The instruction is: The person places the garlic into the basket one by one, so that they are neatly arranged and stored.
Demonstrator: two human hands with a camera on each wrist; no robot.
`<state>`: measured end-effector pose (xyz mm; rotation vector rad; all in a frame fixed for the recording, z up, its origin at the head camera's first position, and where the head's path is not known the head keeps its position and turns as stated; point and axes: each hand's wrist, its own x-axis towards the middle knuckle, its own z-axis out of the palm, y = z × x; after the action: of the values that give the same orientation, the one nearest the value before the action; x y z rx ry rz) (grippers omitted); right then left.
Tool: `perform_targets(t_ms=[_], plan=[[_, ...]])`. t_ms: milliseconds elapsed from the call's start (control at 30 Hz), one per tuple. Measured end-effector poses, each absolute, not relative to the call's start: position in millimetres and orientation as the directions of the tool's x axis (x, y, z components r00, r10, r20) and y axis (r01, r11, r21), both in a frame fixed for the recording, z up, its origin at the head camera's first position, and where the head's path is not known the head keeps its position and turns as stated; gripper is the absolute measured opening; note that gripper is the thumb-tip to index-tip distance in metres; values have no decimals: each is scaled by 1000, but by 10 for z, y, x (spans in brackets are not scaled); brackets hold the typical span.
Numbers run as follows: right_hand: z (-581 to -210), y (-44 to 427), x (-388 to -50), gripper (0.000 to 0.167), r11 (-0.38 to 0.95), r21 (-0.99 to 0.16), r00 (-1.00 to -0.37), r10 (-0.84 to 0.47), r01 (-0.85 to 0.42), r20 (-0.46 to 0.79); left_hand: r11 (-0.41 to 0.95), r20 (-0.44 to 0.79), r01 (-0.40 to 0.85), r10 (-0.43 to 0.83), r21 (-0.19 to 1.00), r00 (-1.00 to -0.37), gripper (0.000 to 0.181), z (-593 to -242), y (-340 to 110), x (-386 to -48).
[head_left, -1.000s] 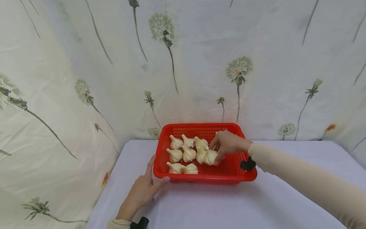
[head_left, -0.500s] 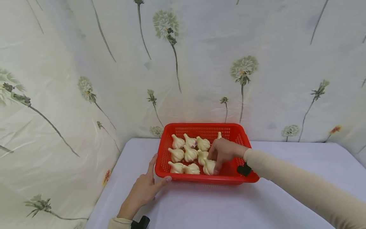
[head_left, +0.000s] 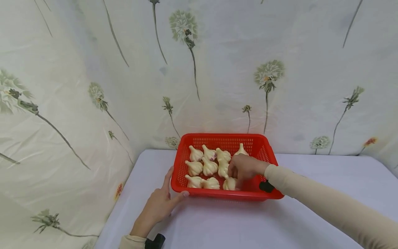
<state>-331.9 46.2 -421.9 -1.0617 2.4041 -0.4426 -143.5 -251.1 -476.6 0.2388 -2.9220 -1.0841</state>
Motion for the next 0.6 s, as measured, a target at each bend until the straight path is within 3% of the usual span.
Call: perform_targets(t_ms=[600], plan=[[-4149,509,-3281,46,621,-472,-559,-779,-625,-284,749,-42,-141,-150,647,-988,108,-4770,-2514,-1430]])
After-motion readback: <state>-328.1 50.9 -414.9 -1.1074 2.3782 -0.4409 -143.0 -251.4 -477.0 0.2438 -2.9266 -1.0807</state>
